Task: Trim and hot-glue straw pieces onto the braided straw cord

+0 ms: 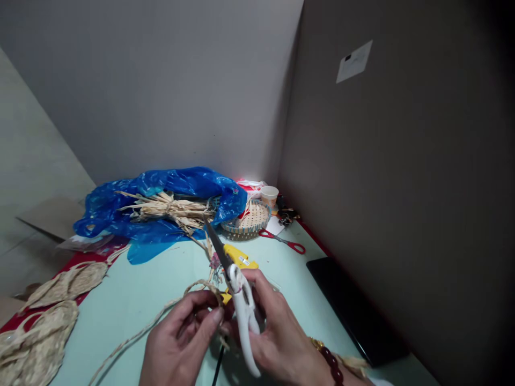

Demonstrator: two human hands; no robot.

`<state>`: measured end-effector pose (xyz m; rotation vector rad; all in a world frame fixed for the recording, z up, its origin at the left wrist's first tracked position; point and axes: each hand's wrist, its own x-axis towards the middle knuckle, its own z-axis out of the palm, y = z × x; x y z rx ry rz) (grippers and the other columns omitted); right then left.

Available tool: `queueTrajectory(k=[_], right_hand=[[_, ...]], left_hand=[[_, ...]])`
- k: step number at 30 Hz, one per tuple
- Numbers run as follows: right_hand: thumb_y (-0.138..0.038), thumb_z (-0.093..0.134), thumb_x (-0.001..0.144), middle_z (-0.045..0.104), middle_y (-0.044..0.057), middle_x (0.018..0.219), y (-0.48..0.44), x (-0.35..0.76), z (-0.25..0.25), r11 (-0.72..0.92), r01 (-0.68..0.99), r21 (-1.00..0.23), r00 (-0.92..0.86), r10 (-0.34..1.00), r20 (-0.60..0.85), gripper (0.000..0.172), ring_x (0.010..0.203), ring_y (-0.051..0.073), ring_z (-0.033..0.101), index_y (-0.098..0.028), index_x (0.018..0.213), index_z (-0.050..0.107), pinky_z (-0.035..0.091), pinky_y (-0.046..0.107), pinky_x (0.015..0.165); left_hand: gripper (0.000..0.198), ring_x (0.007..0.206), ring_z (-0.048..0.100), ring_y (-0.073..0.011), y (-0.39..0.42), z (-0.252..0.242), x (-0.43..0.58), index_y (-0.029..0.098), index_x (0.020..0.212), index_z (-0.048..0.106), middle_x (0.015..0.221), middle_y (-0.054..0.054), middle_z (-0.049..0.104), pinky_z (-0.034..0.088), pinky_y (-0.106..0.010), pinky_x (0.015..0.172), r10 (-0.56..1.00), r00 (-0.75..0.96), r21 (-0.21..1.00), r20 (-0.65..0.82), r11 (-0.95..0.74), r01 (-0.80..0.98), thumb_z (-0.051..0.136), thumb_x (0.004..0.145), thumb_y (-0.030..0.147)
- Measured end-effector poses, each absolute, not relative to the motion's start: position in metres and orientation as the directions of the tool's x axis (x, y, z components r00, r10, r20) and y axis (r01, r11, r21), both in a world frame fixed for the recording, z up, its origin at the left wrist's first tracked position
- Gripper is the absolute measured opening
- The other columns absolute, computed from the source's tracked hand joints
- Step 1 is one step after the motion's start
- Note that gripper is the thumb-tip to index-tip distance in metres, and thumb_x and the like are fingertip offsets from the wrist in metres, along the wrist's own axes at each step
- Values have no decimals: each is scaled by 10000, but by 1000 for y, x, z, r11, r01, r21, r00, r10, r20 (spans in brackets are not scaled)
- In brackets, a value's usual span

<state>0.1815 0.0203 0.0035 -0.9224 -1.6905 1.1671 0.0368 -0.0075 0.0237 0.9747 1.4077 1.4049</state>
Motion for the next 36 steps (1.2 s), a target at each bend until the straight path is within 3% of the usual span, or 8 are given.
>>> queueTrajectory(k=[5,9,12,17,22,27,36], right_hand=[[-224,617,859,511,-63,696,29,207,23,372,291,-881,-391,887,246,214,566,109,423,-231,1053,525,353,206,527],[-155,531,789,549,-6,715,46,234,32,685,554,-472,-507,728,461,259,597,156,433,-201,1043,557,333,271,569],[-161,508,709,548,22,711,54,240,26,698,619,-359,-575,715,398,360,610,187,463,-182,1062,575,345,299,587],[-181,481,663,611,52,774,54,231,10,718,625,-305,-648,696,310,508,666,215,540,-180,1162,574,364,319,617],[-229,478,703,616,59,761,56,230,3,731,613,-299,-630,681,373,498,659,223,546,-157,1188,564,352,320,596],[-217,461,744,620,45,707,56,230,5,758,580,-299,-631,650,423,416,598,204,541,-159,1136,589,320,309,552],[-93,460,619,595,1,645,55,227,-2,745,609,-273,-606,659,445,560,557,173,486,-164,1157,599,271,295,540]], left_hand=[[340,744,642,-162,-1,24,17,186,846,746,826,-34,736,506,-185,640,937,-323,983,-137,87,-163,839,628,429],[379,665,597,-137,6,26,-5,171,887,741,802,-43,702,499,-202,588,941,-274,945,-197,108,-308,864,604,391],[377,704,629,-166,8,33,-10,178,882,747,803,-54,702,516,-230,619,945,-252,918,-210,102,-384,877,578,359],[356,768,652,-197,2,44,-2,201,862,745,796,-35,700,529,-271,708,943,-259,896,-211,81,-437,883,560,332],[321,735,636,-195,1,37,1,207,889,742,785,-41,699,504,-286,700,968,-183,899,-171,77,-432,844,619,348],[332,695,615,-213,4,30,-1,197,895,754,728,-41,671,508,-315,675,968,-218,943,-127,49,-329,813,636,397],[259,708,567,-165,3,29,-1,224,848,761,735,-7,655,471,-241,658,968,-230,949,-100,23,-315,834,639,359]])
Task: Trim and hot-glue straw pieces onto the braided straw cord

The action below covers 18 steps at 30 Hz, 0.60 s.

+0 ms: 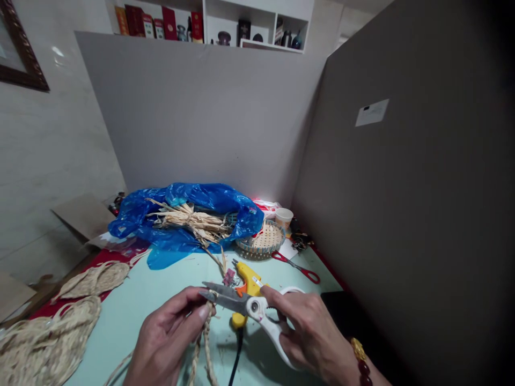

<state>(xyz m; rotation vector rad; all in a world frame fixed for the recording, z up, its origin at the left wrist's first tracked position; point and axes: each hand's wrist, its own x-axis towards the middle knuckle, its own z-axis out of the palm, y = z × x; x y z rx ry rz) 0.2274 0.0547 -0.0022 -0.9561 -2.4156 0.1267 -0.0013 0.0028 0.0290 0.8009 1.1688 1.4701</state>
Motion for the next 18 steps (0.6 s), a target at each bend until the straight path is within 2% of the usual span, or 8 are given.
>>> queueTrajectory(k=[4,11,14,18], right_hand=[[-84,467,590,569,-18,585,57,225,-8,739,630,-238,-596,656,463,597,503,169,434,-160,1164,613,231,300,516],[-85,477,622,610,1,637,59,226,-11,699,676,-234,-606,708,363,580,563,191,497,-175,1180,607,262,303,542],[-91,496,629,634,10,678,58,227,-9,684,702,-199,-607,720,337,588,581,194,516,-187,1201,596,246,309,541],[-164,553,710,650,15,712,55,226,-6,664,729,-165,-592,733,335,550,597,196,539,-213,1258,559,240,308,547]], left_hand=[[276,738,594,-184,6,25,-1,202,837,754,776,-23,680,501,-279,717,959,-234,941,-158,74,-331,837,628,363],[284,675,619,-203,14,18,-1,166,827,760,714,-31,677,516,-310,678,963,-252,972,-94,35,-230,812,632,366],[278,727,652,-243,16,18,0,157,816,768,719,-48,702,513,-316,671,966,-247,978,-77,24,-208,800,639,370],[248,868,650,-279,15,19,4,166,812,790,793,-63,730,497,-308,725,975,-220,982,-31,-11,-187,780,664,364]])
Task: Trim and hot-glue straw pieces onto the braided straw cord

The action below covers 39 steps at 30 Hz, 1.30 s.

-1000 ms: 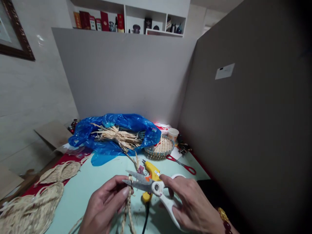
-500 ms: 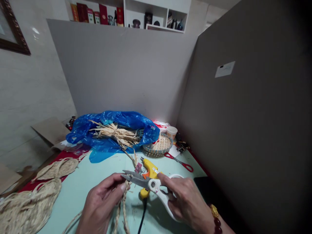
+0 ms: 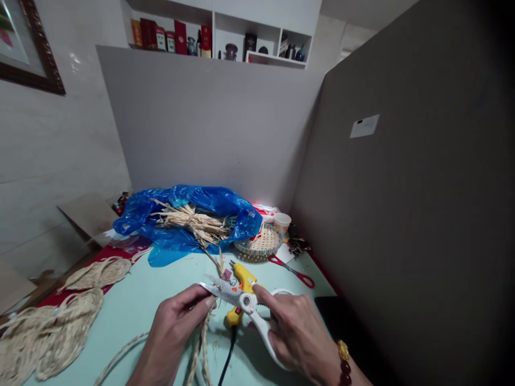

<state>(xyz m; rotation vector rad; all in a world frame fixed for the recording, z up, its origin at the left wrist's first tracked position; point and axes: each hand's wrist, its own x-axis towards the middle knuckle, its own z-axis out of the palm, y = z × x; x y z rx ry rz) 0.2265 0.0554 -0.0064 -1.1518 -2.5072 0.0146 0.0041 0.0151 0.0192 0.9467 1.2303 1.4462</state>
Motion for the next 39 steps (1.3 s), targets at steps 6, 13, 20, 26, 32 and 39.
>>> queueTrajectory(k=[6,13,20,26,32,39], right_hand=[[-80,495,635,642,17,678,57,226,-8,677,702,-220,-594,727,344,553,569,190,526,-190,1170,580,266,289,546],[-42,480,630,620,1,647,60,229,-12,685,693,-224,-591,718,369,572,538,169,500,-194,1172,582,258,273,540],[-238,608,754,606,-11,654,53,224,-1,679,689,-253,-584,727,362,352,563,166,502,-222,1105,598,223,286,549],[-206,567,782,528,-35,579,55,225,-3,677,662,-322,-568,733,375,158,478,130,397,-198,932,615,230,268,519],[-250,551,833,555,-24,588,54,224,-2,680,665,-308,-569,729,381,169,480,132,415,-195,978,618,231,264,514],[-292,617,807,559,-13,619,54,224,0,681,671,-294,-570,727,382,315,531,154,457,-192,1106,627,232,279,537]], left_hand=[[184,893,607,-248,14,17,6,186,766,807,839,-49,700,456,-274,776,972,-235,983,30,-71,-167,788,679,347],[146,847,613,-228,15,15,5,206,751,803,846,-32,684,450,-293,773,967,-256,983,23,-69,-173,786,690,337],[171,742,561,-228,12,21,5,191,731,787,702,-28,639,446,-291,706,970,-233,988,75,-105,-117,750,698,355],[123,802,551,-216,10,20,5,207,709,778,752,-15,633,426,-261,722,965,-246,985,96,-128,-119,762,707,329],[159,807,559,-229,10,22,5,197,669,750,753,-28,633,432,-279,712,962,-262,983,71,-113,-147,775,684,354],[175,749,528,-212,9,24,4,191,766,778,728,-26,597,457,-305,756,967,-239,980,87,-127,-154,752,712,355]])
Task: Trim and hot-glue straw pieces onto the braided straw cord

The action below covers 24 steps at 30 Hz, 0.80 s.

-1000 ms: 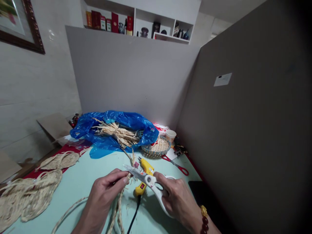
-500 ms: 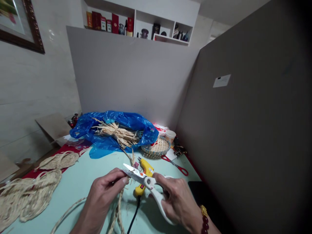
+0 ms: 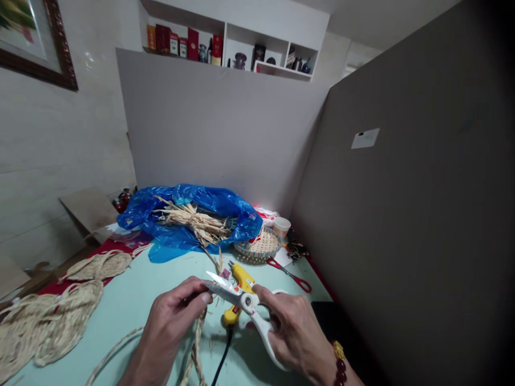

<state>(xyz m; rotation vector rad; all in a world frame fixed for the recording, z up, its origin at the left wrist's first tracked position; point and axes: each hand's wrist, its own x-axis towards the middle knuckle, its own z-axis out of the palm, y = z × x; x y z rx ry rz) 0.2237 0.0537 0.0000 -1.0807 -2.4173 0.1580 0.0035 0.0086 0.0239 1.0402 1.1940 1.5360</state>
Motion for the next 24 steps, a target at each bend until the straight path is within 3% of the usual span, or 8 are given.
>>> queueTrajectory(k=[4,6,9,11,14,17,20,24], right_hand=[[-225,561,855,479,-45,583,55,225,2,653,617,-440,-541,757,367,173,495,121,385,-193,1004,642,270,253,519],[-252,582,880,469,-59,582,56,223,5,577,565,-590,-481,811,332,125,497,112,397,-197,981,631,307,233,510],[-368,707,829,565,-50,639,57,217,8,345,343,-874,-367,905,213,261,521,119,493,-200,1000,604,393,226,505],[-428,776,762,647,-21,720,56,213,11,182,150,-972,-344,931,121,400,553,132,563,-208,1028,573,457,234,515],[-424,862,661,714,19,844,52,207,15,-12,-104,-995,-383,923,28,560,578,124,614,-223,1059,524,478,215,509],[-348,914,600,728,18,869,46,202,16,-110,-250,-962,-441,897,12,624,549,97,615,-228,1058,508,460,186,495],[-268,937,566,716,-15,784,41,197,14,-125,-314,-941,-449,893,31,610,570,97,627,-219,1013,525,471,181,538],[-217,939,556,707,-30,761,37,193,11,-70,-336,-939,-404,912,77,589,615,106,636,-214,990,541,487,193,588]], left_hand=[[171,834,580,-232,4,27,6,205,780,773,788,-28,644,456,-289,762,974,-223,974,42,-90,-208,777,703,358],[195,803,595,-223,0,30,9,204,818,772,775,-35,664,465,-287,729,988,-153,948,-34,-16,-318,787,697,356],[179,692,559,-172,-4,32,12,199,812,754,730,-37,656,463,-266,655,990,-6,878,-138,119,-464,798,685,318],[156,659,525,-146,-4,30,12,191,805,744,732,-37,643,455,-251,631,981,76,853,-177,191,-486,789,693,290],[149,655,495,-131,-2,23,12,181,825,739,740,-38,623,442,-232,623,963,170,837,-211,268,-477,767,723,286],[171,674,468,-130,-2,17,15,181,837,738,741,-37,601,434,-231,651,945,191,819,-265,325,-472,771,725,305],[198,609,356,-106,-3,15,19,171,796,725,668,-7,512,369,-207,578,944,195,842,-265,325,-430,750,754,363],[281,548,176,-91,-1,12,22,158,723,685,571,55,340,194,-216,476,951,177,912,-254,296,-285,717,786,430]])
